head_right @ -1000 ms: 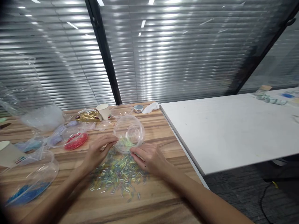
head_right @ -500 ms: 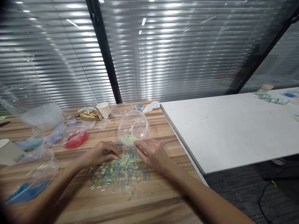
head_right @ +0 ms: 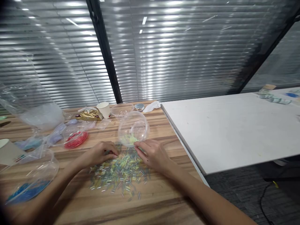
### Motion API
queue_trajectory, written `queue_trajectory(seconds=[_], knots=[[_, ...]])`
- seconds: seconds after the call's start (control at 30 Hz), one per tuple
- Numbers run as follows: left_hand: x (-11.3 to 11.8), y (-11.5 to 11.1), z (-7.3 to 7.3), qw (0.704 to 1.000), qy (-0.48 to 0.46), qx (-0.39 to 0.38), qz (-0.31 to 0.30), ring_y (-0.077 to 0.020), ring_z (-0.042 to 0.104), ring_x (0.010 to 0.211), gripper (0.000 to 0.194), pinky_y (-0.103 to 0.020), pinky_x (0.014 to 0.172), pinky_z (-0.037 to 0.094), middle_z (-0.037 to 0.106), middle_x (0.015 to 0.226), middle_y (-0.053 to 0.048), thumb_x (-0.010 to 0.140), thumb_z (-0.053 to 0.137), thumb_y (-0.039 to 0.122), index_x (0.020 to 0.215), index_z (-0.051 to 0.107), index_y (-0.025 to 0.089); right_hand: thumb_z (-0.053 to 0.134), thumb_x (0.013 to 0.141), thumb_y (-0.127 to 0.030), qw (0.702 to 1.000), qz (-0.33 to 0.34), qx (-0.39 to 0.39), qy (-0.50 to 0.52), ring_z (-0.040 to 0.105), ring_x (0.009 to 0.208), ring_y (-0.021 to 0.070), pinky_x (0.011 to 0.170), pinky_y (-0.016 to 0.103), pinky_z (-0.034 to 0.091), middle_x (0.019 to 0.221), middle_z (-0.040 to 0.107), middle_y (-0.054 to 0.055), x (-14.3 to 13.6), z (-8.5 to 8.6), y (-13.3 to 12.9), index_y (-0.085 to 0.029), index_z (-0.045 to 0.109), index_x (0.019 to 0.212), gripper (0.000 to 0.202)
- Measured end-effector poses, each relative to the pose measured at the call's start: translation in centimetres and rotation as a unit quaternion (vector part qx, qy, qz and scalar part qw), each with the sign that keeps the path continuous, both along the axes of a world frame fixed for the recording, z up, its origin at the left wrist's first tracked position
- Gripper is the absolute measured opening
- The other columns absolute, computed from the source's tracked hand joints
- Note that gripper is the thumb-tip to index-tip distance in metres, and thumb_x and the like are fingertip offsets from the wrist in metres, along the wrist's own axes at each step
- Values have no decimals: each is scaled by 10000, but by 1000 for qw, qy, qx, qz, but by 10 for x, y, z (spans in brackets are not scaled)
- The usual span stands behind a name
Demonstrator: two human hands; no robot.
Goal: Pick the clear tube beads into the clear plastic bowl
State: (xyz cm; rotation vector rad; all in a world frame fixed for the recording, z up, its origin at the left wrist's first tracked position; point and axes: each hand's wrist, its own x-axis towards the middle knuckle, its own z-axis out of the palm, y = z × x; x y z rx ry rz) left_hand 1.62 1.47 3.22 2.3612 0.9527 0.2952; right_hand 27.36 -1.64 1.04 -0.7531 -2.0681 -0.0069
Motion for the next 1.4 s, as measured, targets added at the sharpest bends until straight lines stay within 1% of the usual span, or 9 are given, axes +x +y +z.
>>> queue_trajectory(seconds=[0.13, 0.23, 0.33, 0.53, 0.7, 0.9, 1.1, 1.2, 1.4], knots=[[0, 0, 1, 1000, -5, -3, -5, -140, 618, 781, 111, -234, 730, 449, 691, 833, -38, 825, 589, 172, 839, 699, 173, 532, 872, -129, 1000, -3, 6, 0, 652, 696, 156, 614, 253, 495, 825, 698, 57, 0, 0, -1, -143, 614, 960, 120], [-2, 1, 0, 1000, -7, 1, -3, -137, 615, 787, 132, -235, 733, 445, 693, 836, -34, 819, 575, 124, 834, 695, 176, 533, 874, -135, 1000, -4, 1, -7, 646, 678, 155, 599, 248, 489, 803, 693, 57, -1, -1, -1, -139, 616, 946, 110], [-4, 2, -3, 1000, 7, 14, 5, -133, 606, 769, 177, -229, 714, 434, 686, 815, -27, 799, 551, 58, 809, 687, 171, 530, 879, -146, 1000, 3, -1, -8, 646, 684, 155, 609, 246, 490, 811, 694, 60, -2, -3, 0, -140, 614, 944, 106], [-3, 3, -5, 1000, 15, 6, 13, -125, 589, 734, 175, -213, 683, 418, 662, 779, -18, 769, 539, 30, 769, 659, 157, 527, 883, -148, 1000, 3, -5, -8, 653, 704, 155, 624, 249, 496, 831, 697, 56, 0, -2, 1, -149, 609, 959, 112], [2, -1, -1, 1000, -5, -11, 26, -128, 577, 727, 123, -223, 682, 422, 647, 770, -20, 787, 536, 73, 760, 628, 150, 524, 883, -146, 1000, -5, -1, -6, 656, 712, 159, 631, 256, 501, 838, 699, 56, 0, -1, 0, -149, 608, 952, 109], [5, -6, 2, 999, -16, -23, 34, -136, 591, 766, 101, -238, 710, 432, 662, 817, -22, 804, 545, 111, 824, 631, 160, 525, 881, -146, 1000, -2, -3, -15, 646, 688, 157, 609, 254, 491, 829, 695, 53, -1, -4, 1, -144, 612, 950, 111], [7, -7, -1, 999, 2, -34, 21, -134, 564, 732, 108, -232, 673, 420, 642, 810, -26, 810, 558, 122, 877, 636, 156, 533, 874, -142, 1000, 3, -12, -7, 652, 715, 153, 637, 249, 494, 844, 697, 54, 0, -4, 1, -153, 611, 966, 121], [9, -8, 1, 999, -2, -35, 1, -135, 561, 763, 136, -235, 693, 417, 643, 847, -27, 825, 544, 123, 916, 635, 166, 534, 872, -140, 1000, 0, -7, -1, 656, 723, 150, 640, 247, 496, 857, 700, 53, 0, -3, 2, -158, 613, 971, 128], [8, -8, 2, 999, -17, -28, -18, -138, 567, 785, 114, -247, 715, 417, 642, 841, -28, 851, 520, 145, 848, 632, 168, 531, 871, -143, 1000, 2, -14, -5, 659, 734, 161, 641, 259, 506, 862, 701, 58, 0, -4, 2, -150, 617, 966, 129]])
